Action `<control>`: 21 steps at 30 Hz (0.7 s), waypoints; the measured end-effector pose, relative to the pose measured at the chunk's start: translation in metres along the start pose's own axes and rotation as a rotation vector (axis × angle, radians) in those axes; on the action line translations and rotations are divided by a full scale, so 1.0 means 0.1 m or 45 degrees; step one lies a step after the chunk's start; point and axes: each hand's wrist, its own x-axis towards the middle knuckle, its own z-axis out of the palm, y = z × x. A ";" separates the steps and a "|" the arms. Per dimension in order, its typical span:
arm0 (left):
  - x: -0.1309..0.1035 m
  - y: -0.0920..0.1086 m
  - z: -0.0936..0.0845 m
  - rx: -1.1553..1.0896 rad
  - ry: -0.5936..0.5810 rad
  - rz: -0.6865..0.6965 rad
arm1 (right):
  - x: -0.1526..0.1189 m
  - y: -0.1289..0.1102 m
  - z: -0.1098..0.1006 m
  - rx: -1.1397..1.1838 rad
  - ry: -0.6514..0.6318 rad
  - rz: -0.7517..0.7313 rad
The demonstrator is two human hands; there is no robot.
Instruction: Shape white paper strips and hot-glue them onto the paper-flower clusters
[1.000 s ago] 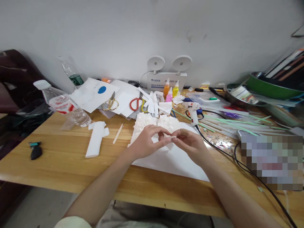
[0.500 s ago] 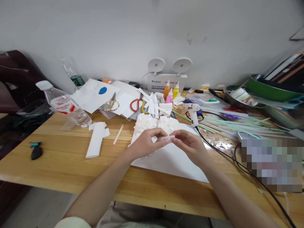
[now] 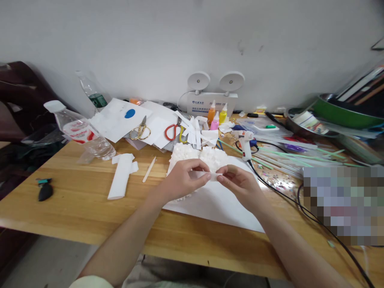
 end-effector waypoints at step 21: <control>0.02 -0.08 0.11 0.203 -0.031 0.161 | -0.04 0.02 0.11 -0.035 0.123 -0.071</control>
